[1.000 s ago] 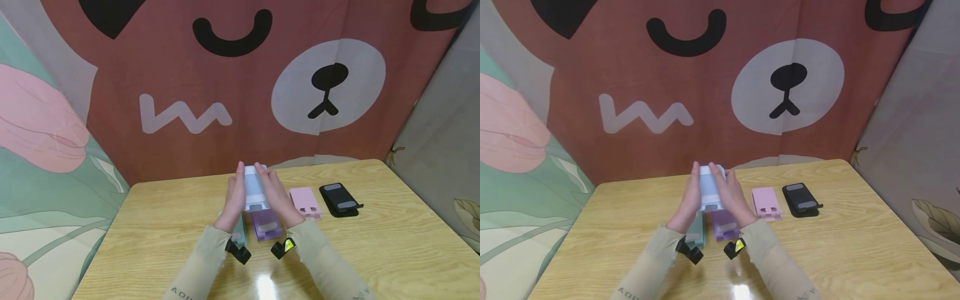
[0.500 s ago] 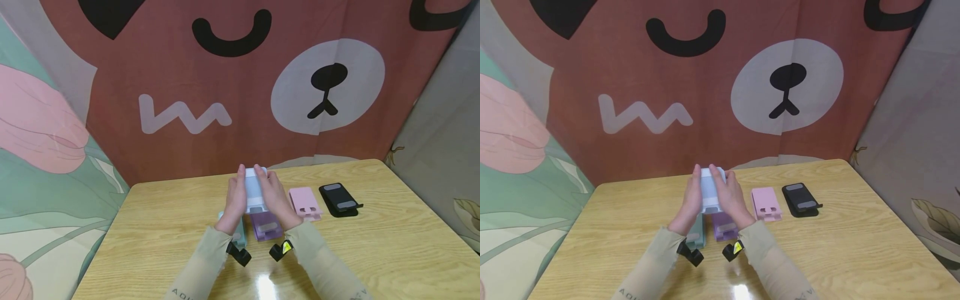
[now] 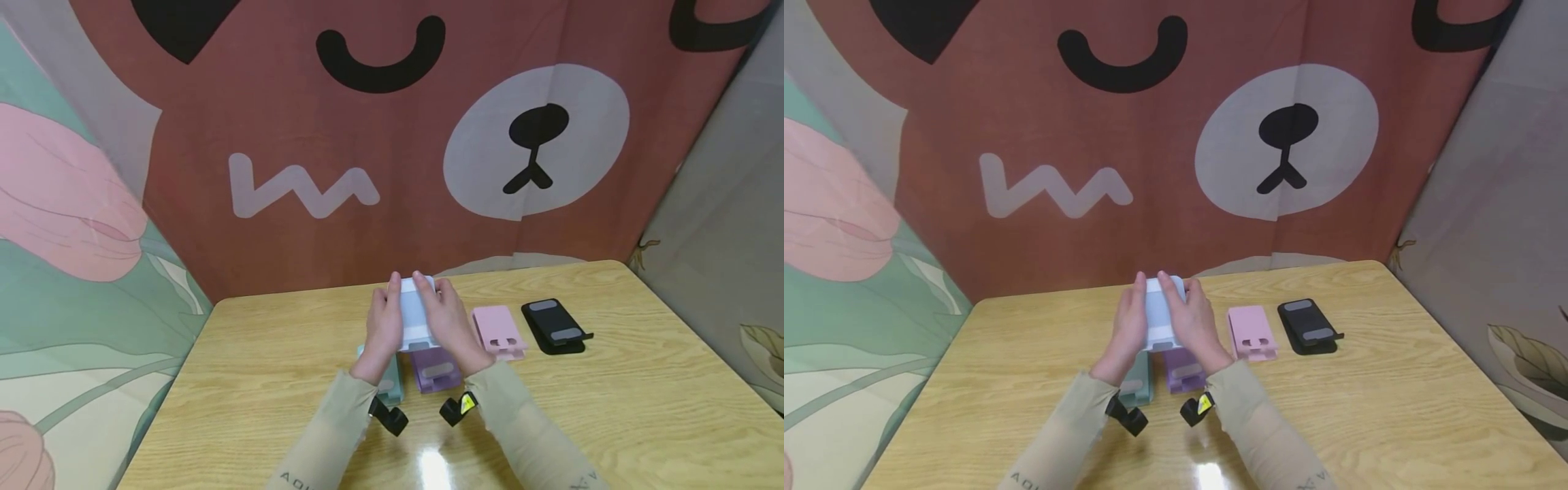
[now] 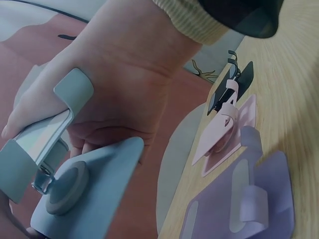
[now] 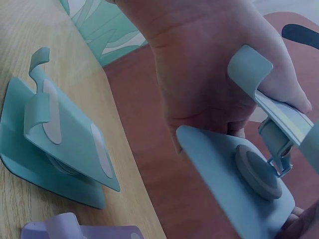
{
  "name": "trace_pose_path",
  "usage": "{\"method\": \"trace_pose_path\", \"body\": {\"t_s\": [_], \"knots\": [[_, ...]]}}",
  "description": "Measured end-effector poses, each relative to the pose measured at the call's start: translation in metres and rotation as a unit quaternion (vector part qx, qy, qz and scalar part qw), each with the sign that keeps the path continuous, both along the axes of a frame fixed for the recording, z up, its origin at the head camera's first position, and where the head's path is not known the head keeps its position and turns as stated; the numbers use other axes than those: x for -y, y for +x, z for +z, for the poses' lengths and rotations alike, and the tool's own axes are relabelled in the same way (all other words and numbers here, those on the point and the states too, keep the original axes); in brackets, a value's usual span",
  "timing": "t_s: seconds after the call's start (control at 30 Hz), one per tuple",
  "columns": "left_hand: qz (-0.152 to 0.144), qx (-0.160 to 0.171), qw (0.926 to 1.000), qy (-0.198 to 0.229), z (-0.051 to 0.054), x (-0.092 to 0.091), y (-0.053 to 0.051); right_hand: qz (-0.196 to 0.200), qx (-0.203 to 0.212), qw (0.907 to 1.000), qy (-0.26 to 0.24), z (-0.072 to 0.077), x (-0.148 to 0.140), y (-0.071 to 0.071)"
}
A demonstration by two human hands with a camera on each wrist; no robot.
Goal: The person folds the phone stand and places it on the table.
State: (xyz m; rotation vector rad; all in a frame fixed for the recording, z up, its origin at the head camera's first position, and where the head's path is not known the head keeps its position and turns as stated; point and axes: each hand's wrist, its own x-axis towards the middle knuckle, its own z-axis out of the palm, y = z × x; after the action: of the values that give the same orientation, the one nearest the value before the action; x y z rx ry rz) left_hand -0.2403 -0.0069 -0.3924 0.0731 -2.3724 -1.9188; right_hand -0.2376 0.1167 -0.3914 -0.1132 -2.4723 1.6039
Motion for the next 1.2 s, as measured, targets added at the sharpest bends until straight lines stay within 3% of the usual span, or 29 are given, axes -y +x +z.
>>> {"method": "trace_pose_path", "body": {"t_s": [0.57, 1.0, 1.2], "knots": [[0.042, -0.092, 0.9948, 0.0, -0.009, -0.002, -0.004, -0.034, -0.028, 0.999, 0.001, -0.004, 0.003, 0.001], [0.052, -0.113, 0.9923, -0.008, -0.01, -0.003, -0.004, -0.041, -0.051, 0.9979, -0.001, -0.009, 0.006, 0.001], [0.052, -0.105, 0.9931, -0.011, -0.01, 0.0, -0.003, -0.037, -0.061, 0.9974, -0.011, -0.011, 0.008, 0.0]]}}
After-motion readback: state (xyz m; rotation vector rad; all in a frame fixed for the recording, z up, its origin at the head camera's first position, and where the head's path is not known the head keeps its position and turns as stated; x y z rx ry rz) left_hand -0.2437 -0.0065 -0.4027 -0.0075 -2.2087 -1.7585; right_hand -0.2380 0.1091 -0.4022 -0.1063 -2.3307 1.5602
